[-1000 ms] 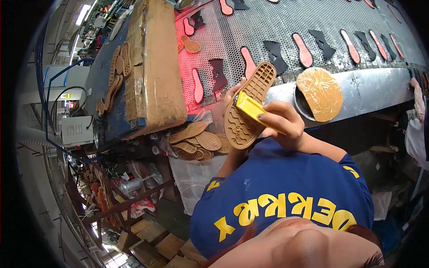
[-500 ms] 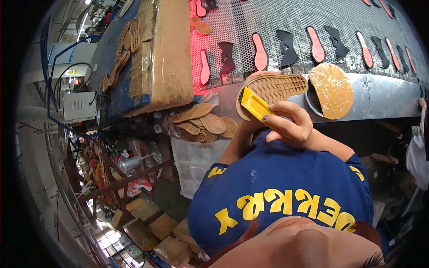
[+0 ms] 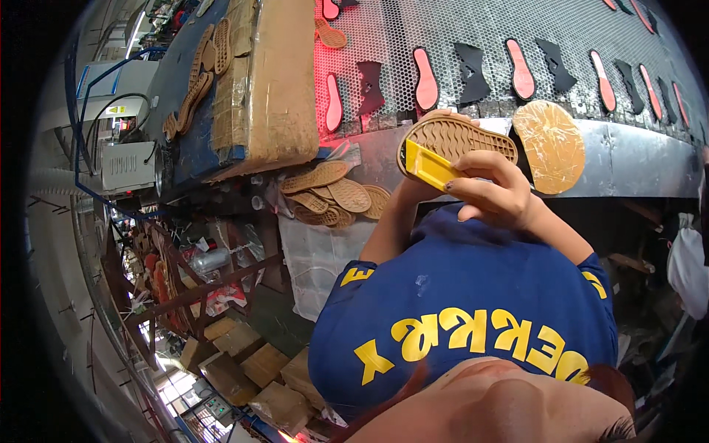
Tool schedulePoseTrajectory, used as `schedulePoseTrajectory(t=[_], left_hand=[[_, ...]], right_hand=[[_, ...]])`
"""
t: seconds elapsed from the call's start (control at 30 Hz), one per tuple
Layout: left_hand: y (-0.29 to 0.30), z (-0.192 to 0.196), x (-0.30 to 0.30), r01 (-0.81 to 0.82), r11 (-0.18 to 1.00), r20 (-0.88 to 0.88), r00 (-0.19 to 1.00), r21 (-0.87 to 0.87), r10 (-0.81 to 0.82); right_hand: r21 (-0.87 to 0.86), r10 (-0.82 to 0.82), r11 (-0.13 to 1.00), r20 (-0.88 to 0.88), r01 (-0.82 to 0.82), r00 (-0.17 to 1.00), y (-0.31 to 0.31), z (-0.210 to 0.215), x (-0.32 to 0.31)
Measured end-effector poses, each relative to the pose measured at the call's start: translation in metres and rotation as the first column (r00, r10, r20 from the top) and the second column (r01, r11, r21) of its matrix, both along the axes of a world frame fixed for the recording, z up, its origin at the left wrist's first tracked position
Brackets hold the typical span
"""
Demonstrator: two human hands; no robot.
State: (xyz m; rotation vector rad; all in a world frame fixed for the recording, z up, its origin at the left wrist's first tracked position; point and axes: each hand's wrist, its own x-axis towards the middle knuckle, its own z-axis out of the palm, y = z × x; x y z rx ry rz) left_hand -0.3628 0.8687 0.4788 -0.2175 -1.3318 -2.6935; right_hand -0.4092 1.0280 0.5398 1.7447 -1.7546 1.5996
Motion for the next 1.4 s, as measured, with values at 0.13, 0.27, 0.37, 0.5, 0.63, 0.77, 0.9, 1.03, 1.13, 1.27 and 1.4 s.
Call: schedulePoseTrajectory(t=[0.13,0.27,0.37,0.5,0.63,0.77,0.9,1.03,1.13,1.27,1.4], left_hand=[[0.003,0.005,-0.001,0.040,0.999,-0.004,0.999,-0.005,-0.040],[-0.010,-0.008,-0.005,-0.045,0.925,-0.175,0.984,-0.377,-0.023],[-0.015,-0.022,-0.013,-0.135,0.955,0.031,0.988,-0.264,0.149],[-0.059,-0.027,-0.035,0.092,0.967,0.218,0.965,0.238,-0.145],[-0.034,0.029,-0.038,0.169,0.927,0.110,0.970,0.334,-0.216],[-0.029,0.024,-0.023,0.185,0.897,0.159,0.951,0.402,-0.267],[-0.023,0.024,-0.019,0.138,0.957,0.204,0.960,0.254,-0.192],[-0.020,0.008,-0.013,0.350,0.822,0.121,0.888,0.448,-0.444],[-0.021,0.002,-0.011,0.275,0.819,0.187,0.891,0.503,-0.414],[-0.028,-0.006,-0.010,0.349,0.783,0.081,0.890,0.515,-0.449],[-0.023,0.002,-0.009,0.279,0.799,0.102,0.916,0.533,-0.388]], right_hand=[[0.085,0.037,0.996,0.021,-0.039,0.999,0.017,0.005,-0.010],[-0.010,-0.047,0.999,0.241,0.051,0.969,0.039,-0.003,-0.016],[-0.281,-0.070,0.908,0.626,0.309,0.776,0.035,-0.022,-0.017],[-0.246,-0.045,0.870,0.823,0.427,0.566,0.012,-0.011,-0.033],[-0.116,-0.278,0.929,0.408,0.352,0.870,-0.004,-0.016,-0.049],[-0.090,-0.387,0.919,-0.040,0.383,0.921,-0.022,-0.021,-0.050],[-0.027,-0.229,0.973,-0.002,0.229,0.973,-0.011,-0.019,-0.015],[0.024,-0.367,0.925,0.316,0.380,0.875,-0.009,-0.020,-0.052],[0.033,-0.403,0.915,0.012,0.402,0.915,-0.011,-0.014,-0.038],[0.104,-0.205,0.976,0.158,0.190,0.966,-0.007,-0.007,-0.019],[0.103,-0.489,0.872,0.155,0.478,0.858,-0.019,-0.013,-0.042]])
